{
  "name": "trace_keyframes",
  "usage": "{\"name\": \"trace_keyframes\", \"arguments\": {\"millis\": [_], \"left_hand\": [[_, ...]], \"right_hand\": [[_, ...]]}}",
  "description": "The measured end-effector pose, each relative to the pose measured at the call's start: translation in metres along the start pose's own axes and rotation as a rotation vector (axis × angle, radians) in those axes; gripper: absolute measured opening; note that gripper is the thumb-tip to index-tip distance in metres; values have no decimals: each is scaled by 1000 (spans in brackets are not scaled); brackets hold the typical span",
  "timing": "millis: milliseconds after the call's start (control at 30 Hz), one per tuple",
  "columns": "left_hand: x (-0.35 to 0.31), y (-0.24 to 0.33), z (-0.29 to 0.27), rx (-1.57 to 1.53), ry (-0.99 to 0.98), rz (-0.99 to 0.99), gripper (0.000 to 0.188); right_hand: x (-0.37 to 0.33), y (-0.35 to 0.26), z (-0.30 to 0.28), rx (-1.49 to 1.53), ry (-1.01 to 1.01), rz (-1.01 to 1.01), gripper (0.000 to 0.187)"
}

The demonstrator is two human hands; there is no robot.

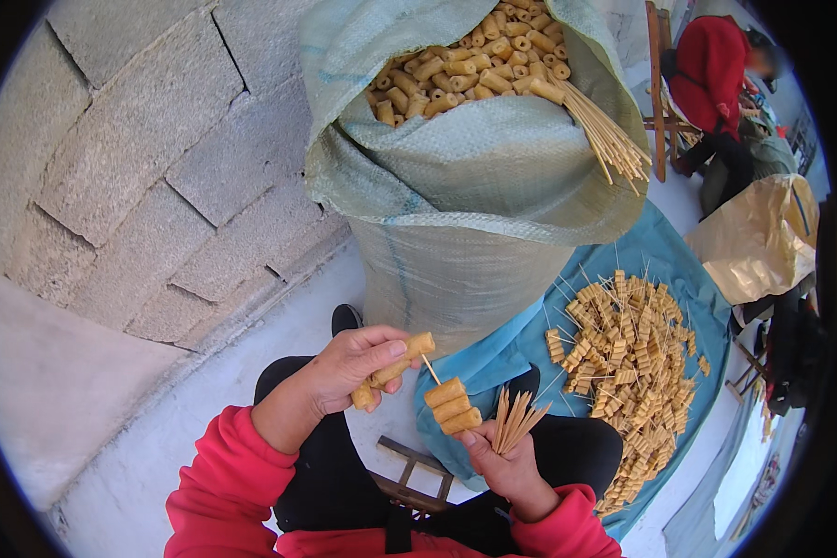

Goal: The person sits on the ground and repeatedly picks up cylindrical food pieces from a large sack, then threads them onto wooden skewers held in the other hand. Completed skewers are placed onto a blue tarp beside them.

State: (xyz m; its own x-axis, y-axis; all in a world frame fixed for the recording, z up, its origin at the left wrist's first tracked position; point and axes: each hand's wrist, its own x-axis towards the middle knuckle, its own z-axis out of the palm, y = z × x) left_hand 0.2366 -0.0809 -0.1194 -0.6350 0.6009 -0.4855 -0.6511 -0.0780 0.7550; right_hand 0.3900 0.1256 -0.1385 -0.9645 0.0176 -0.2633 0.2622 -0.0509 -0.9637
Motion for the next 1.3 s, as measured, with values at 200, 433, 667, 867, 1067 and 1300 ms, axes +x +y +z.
{"name": "trace_keyframes", "arguments": {"millis": [200, 433, 667, 867, 1067, 1300], "left_hand": [[2, 4, 0, -10, 15, -62, 26], [4, -5, 9, 268, -108, -194, 27], [13, -6, 6, -81, 107, 140, 26], [8, -5, 0, -44, 102, 157, 24], [6, -3, -1, 64, 90, 196, 24], [5, -2, -4, 139, 69, 194, 27]], "right_hand": [[-1, 5, 2, -3, -19, -22, 17], [0, 6, 8, 23, 7, 1, 18], [-2, 2, 2, 104, -55, 104, 19], [-2, 3, 0, 2, -134, 120, 20], [-1, 1, 2, -103, -135, 46, 19], [-1, 3, 3, -103, -113, 16, 18]]}}
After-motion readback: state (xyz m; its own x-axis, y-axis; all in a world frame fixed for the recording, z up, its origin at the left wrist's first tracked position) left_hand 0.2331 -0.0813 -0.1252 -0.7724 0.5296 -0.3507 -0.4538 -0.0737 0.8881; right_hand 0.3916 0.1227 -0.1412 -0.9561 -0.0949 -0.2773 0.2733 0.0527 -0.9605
